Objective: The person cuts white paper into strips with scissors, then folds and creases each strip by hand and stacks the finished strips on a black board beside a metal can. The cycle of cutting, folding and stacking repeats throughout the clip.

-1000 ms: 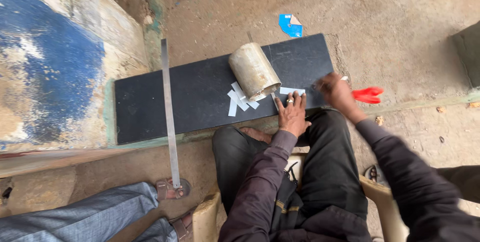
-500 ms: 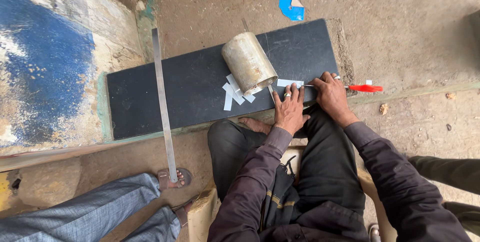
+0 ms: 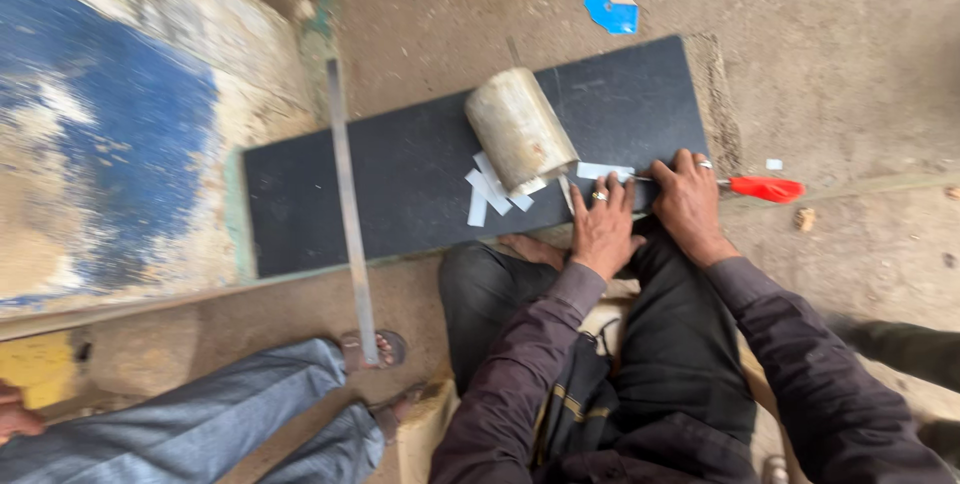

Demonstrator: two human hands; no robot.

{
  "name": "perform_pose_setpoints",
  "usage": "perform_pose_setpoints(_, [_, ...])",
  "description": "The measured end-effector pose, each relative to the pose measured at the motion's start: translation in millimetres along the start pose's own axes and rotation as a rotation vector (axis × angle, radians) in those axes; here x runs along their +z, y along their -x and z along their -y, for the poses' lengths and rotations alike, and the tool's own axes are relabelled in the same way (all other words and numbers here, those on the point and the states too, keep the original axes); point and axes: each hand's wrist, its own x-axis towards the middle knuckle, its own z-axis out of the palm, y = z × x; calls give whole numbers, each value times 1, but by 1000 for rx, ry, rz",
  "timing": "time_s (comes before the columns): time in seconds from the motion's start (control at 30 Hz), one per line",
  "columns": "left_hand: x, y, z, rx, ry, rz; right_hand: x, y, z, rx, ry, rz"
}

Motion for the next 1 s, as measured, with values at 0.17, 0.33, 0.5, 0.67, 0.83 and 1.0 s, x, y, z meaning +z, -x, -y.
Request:
perform_pose_setpoints(0.17, [0, 1, 3, 16, 26, -8, -4, -4, 5, 25, -7, -15])
perform_pose_setpoints(0.33, [4, -2, 2, 5, 28, -12, -10, -9, 10, 25, 20, -25])
perform_pose_setpoints(0.5, [3, -3, 0, -2, 5, 8, -15, -11, 17, 47, -5, -6])
perform_pose_setpoints(0.67, [-3, -4, 0, -13, -31, 40, -18, -14, 21, 54, 21, -14])
perform_pose_setpoints(0.83, [-8, -6, 0, -23, -15, 60, -22, -16, 25, 63, 19, -4])
perform_pose_setpoints(1.0, [-16, -7, 1, -36, 19, 85, -26, -20, 28, 65, 28, -18])
